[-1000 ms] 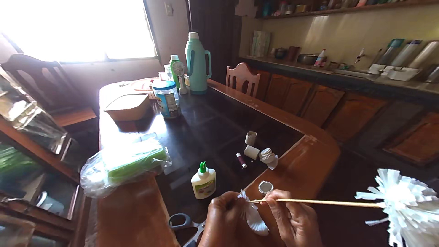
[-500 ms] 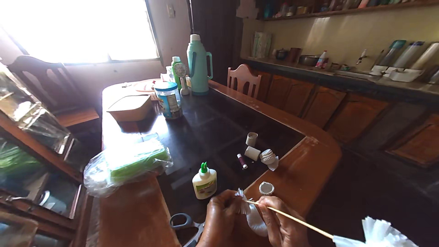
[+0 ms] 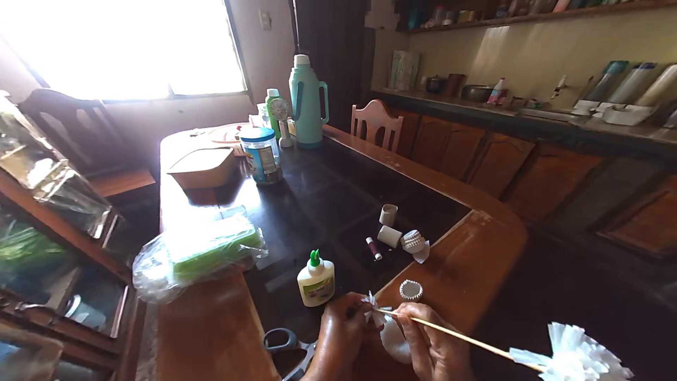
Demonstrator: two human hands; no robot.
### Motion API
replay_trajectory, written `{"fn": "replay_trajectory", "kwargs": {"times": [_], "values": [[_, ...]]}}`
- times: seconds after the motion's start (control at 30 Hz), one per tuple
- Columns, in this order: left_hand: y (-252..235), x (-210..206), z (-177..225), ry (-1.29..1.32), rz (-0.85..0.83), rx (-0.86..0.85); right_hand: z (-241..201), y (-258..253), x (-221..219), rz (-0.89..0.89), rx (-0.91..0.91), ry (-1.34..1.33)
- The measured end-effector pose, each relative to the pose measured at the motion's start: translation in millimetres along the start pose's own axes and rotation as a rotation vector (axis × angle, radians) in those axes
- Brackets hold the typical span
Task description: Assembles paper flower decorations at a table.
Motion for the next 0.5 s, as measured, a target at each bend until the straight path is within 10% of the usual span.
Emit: {"fn": "replay_trajectory", "kwargs": {"times": [0.5], "values": [[5.6, -3.4, 7.2, -0.054, -0.109, -0.097, 5.8, 8.5, -4.2, 0.002, -0.130, -0.199]]}}
Point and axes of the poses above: each hand's wrist, its own y-axis away from the middle knuckle, its own x-axis out of the back of the hand, z = x × y, the point moved 4 cm from there along -y, towards the middle knuckle, and after that the axes turned 10 degrees about -z, right-handed, at the moved point
